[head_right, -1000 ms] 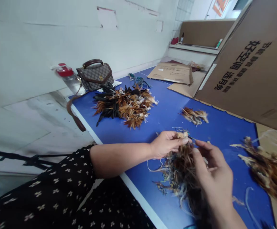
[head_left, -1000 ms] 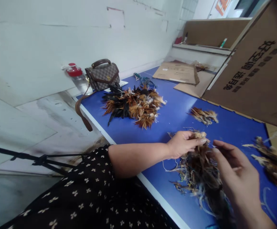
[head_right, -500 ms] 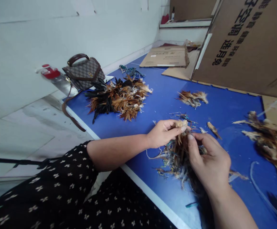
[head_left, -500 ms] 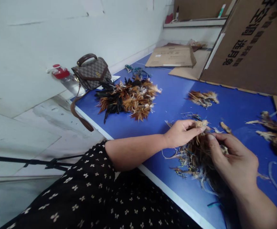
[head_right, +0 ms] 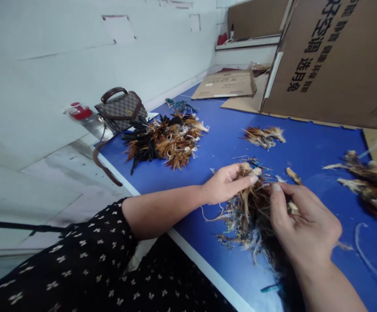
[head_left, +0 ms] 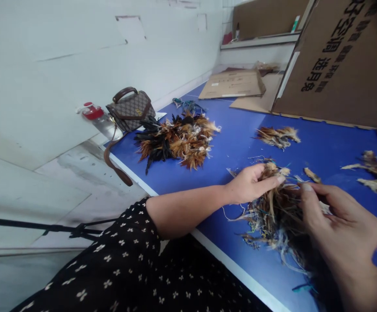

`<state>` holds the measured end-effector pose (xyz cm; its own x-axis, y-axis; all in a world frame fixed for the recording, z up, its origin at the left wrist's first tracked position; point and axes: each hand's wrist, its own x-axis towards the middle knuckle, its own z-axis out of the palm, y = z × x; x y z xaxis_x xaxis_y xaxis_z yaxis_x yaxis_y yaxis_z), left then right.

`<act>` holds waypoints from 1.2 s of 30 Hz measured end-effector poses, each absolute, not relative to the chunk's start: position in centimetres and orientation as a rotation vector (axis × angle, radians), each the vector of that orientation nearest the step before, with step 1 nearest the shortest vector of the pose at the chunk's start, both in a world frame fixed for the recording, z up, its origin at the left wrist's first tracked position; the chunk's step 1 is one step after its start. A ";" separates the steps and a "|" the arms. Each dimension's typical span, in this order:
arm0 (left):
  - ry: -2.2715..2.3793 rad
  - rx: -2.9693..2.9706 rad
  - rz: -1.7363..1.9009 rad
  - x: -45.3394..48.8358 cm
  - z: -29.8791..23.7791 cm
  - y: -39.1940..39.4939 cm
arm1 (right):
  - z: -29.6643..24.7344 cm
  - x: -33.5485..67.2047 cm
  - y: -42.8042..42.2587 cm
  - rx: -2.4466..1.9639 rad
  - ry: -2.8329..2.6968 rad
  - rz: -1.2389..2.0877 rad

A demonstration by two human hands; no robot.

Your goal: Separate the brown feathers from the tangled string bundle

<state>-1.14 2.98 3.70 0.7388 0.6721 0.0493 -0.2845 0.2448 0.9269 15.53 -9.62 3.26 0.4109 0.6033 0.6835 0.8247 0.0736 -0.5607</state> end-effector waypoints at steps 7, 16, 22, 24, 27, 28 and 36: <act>0.518 1.113 0.663 -1.0 4.3 2.6 | 3.1 15.4 -9.5 -1.589 -1.339 -0.285; 0.704 1.192 0.623 -1.2 4.6 2.4 | 3.3 14.9 -9.4 -1.515 -1.434 -0.321; 0.691 0.977 0.615 -0.9 4.6 2.3 | 3.1 14.9 -9.3 -1.493 -1.456 -0.356; 0.629 0.907 0.588 -0.8 4.5 2.4 | 2.7 15.2 -9.5 -1.566 -1.369 -0.293; 0.497 0.829 0.532 -0.9 4.5 2.6 | 2.1 16.0 -9.6 -1.676 -1.181 -0.159; 0.456 0.808 0.507 -1.0 4.5 2.6 | 1.9 16.3 -9.7 -1.713 -1.116 -0.119; 0.395 0.894 0.149 -1.9 5.0 1.9 | 2.4 16.6 -9.4 -1.768 -0.897 -0.033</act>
<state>-1.89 1.90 5.02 0.9179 0.2886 -0.2724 0.0365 0.6220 0.7822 16.62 -9.41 2.35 0.7127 0.5500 0.4353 0.5801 -0.1135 -0.8066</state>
